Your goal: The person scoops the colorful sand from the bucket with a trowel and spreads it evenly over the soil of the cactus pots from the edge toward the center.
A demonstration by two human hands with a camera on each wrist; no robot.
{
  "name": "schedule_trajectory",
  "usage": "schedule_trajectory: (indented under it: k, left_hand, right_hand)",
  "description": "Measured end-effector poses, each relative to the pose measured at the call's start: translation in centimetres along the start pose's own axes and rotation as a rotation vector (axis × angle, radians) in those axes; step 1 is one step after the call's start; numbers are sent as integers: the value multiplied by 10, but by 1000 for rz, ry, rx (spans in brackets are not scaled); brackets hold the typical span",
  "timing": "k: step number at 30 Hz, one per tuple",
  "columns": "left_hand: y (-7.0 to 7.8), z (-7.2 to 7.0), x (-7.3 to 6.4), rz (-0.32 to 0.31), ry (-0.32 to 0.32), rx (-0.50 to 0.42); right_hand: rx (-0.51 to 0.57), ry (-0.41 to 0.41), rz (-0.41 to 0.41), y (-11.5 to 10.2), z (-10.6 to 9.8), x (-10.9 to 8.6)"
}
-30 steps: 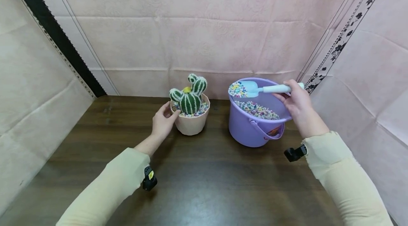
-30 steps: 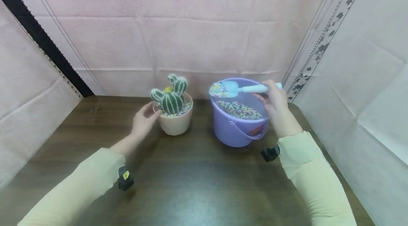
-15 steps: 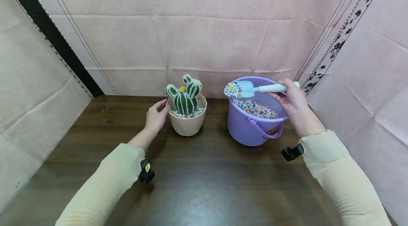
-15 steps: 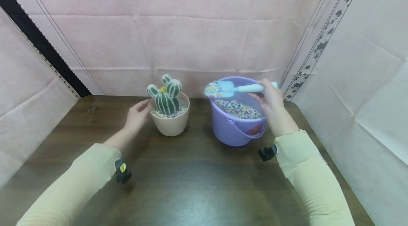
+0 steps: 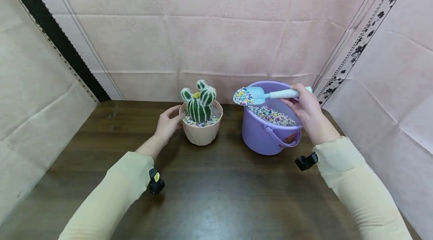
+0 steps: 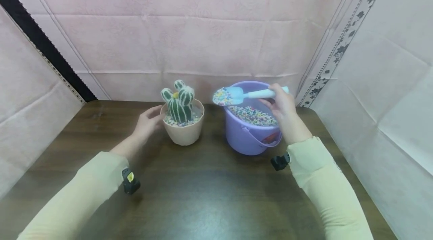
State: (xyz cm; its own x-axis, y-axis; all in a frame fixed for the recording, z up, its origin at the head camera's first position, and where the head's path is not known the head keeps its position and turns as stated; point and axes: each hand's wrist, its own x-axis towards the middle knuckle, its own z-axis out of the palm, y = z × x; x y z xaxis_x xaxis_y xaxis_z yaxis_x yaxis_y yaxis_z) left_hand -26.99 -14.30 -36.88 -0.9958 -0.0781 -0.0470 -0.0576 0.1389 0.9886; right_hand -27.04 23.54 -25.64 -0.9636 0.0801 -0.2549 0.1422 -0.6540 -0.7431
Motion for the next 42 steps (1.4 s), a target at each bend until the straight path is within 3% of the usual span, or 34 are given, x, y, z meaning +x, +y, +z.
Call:
schedule_trajectory:
  k: [6, 11, 14, 18, 21, 30, 42]
  left_hand:
    - [2, 2, 0, -44, 59, -77]
    - [1, 4, 1, -53, 91, -86]
    - [0, 4, -2, -30, 95, -39]
    - [-2, 4, -8, 20, 76, 68]
    - [-3, 4, -10, 29, 51, 87]
    - [-2, 1, -6, -11, -22, 32]
    - [0, 3, -8, 2, -34, -14]
  right_hand:
    - [-32, -9, -12, 6, 5, 2]
    - [-25, 7, 11, 13, 7, 3]
    - [-45, 3, 26, 17, 10, 4]
    - [-77, -18, 29, 21, 14, 3]
    - [-97, -27, 19, 23, 17, 3]
    - [-159, -10, -19, 34, 32, 4]
    - [-290, 30, -102, 46, 47, 10]
